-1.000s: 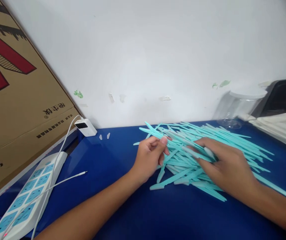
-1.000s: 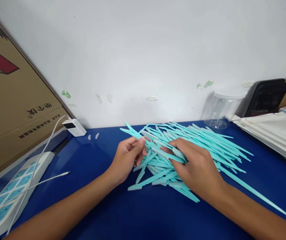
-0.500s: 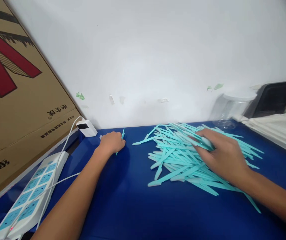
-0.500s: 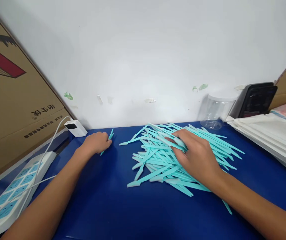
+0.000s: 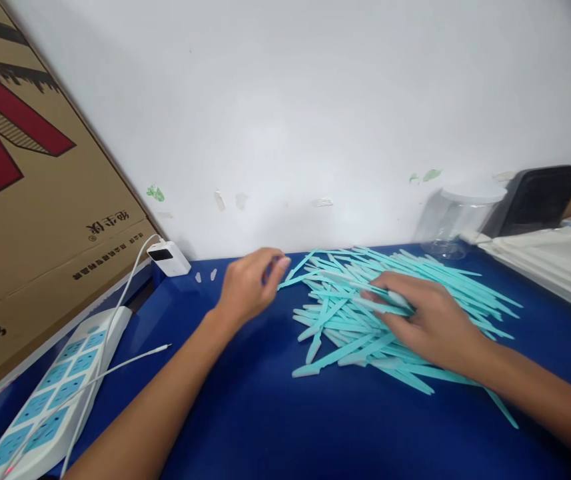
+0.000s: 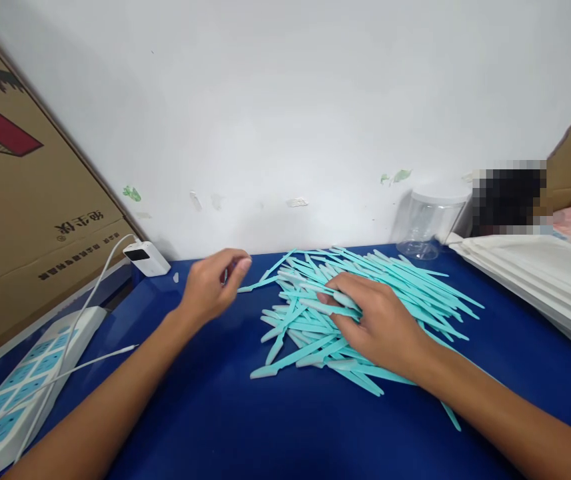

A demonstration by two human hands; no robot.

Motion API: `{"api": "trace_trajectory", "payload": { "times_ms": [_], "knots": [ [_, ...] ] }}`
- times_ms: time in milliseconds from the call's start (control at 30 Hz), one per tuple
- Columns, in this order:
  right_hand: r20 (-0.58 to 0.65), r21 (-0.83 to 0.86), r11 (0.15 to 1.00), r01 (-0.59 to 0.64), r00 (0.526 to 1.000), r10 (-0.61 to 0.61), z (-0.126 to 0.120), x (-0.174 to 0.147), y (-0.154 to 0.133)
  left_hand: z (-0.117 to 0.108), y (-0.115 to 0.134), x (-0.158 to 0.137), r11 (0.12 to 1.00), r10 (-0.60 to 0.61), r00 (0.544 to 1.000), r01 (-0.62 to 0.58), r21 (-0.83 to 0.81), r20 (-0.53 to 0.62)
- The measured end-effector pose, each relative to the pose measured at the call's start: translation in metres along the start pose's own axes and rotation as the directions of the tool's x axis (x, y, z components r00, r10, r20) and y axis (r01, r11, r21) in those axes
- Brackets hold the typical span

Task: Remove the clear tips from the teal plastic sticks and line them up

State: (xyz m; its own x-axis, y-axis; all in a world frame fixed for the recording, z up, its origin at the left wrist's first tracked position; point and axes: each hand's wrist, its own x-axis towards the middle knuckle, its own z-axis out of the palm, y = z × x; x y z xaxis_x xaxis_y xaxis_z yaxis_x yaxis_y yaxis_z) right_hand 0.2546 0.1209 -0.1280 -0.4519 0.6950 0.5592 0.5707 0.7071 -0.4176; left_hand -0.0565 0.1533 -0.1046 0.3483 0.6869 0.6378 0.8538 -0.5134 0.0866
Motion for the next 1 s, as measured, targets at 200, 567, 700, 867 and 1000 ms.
{"api": "trace_trajectory", "payload": {
  "times_ms": [200, 567, 700, 867, 1000],
  "knots": [
    [0.186, 0.104, 0.991, -0.079, 0.981, 0.058, -0.001, -0.001, -0.004, 0.024, 0.038, -0.016, 0.91, 0.322, 0.946, -0.317, -0.267, -0.026],
    [0.312, 0.103, 0.983, -0.151, 0.943, 0.112, 0.002, -0.004, 0.0, 0.02, 0.038, -0.017, 0.872, 0.205, 0.976, -0.146, -0.467, 0.078],
    [0.253, 0.065, 0.985, -0.158, 0.958, 0.137, 0.0, -0.001, 0.003, 0.021, 0.028, -0.014, 0.865, 0.124, 0.989, -0.064, -0.498, 0.087],
    [0.169, 0.033, 0.995, -0.095, 0.982, 0.088, -0.006, 0.003, 0.003, 0.01, 0.018, -0.007, 0.909, 0.129, 0.989, -0.089, -0.407, 0.072],
    [0.032, -0.022, 0.995, -0.094, 0.995, 0.095, -0.011, 0.005, 0.013, -0.016, -0.012, 0.005, 0.994, -0.1, 0.991, 0.095, -0.059, -0.086]
  ]
}}
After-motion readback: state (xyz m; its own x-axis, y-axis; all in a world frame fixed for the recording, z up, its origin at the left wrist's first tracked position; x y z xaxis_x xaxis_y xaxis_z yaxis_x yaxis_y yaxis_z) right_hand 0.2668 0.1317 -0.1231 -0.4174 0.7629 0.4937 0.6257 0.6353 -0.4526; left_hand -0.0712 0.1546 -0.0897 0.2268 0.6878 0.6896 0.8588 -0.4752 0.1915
